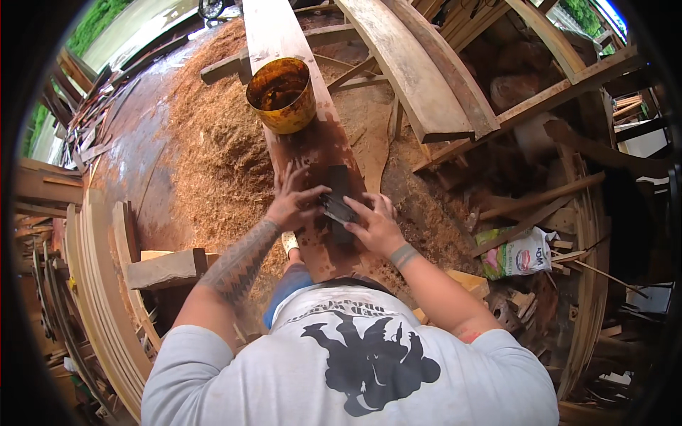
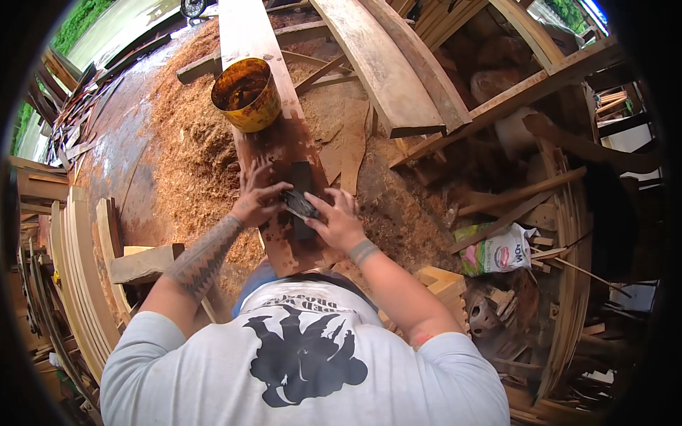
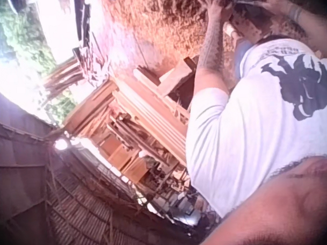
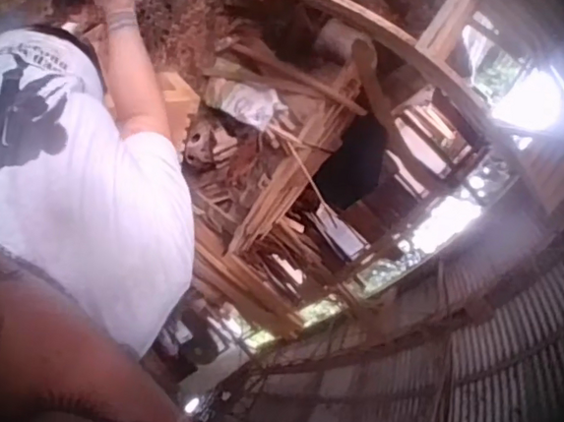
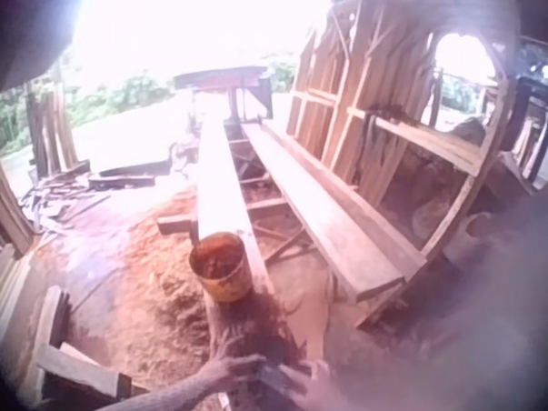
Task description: The person sharpens a metal blade by hand using a flat whetstone placed on a wooden beam, checking the edge of the blade between several rounds of sharpening.
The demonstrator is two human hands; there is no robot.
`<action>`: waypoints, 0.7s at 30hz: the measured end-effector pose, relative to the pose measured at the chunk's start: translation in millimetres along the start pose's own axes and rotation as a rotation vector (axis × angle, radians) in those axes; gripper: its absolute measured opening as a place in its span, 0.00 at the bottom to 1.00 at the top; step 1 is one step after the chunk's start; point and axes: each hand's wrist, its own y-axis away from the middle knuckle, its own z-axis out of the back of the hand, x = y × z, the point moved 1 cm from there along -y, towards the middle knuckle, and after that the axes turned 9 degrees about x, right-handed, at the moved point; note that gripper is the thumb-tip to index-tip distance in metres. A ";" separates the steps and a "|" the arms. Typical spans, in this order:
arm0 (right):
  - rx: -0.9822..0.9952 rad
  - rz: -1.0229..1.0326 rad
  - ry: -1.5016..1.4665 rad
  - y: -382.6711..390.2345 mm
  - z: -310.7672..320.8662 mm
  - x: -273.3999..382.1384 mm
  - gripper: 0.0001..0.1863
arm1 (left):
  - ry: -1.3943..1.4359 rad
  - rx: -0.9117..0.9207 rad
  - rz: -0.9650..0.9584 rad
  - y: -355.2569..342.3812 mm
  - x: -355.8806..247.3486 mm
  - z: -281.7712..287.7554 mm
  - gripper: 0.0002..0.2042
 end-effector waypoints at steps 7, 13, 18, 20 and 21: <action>0.002 0.025 0.060 83.3 7.5 -18.3 0.35 | 0.054 0.053 -0.055 26.3 -53.2 -44.6 0.28; -0.017 0.041 0.078 -1.0 4.2 3.4 0.35 | -0.087 -0.025 0.016 0.7 -2.8 4.8 0.27; -0.051 0.031 0.098 -19.7 -1.5 5.2 0.34 | -0.102 0.011 0.055 -9.0 11.3 14.0 0.27; -0.053 0.054 0.094 4.3 -0.1 -1.1 0.35 | -0.033 -0.045 -0.035 0.8 -1.3 -4.5 0.27; -0.051 0.051 0.095 23.6 1.3 -4.5 0.35 | -0.015 -0.009 -0.040 6.4 -12.6 -14.2 0.26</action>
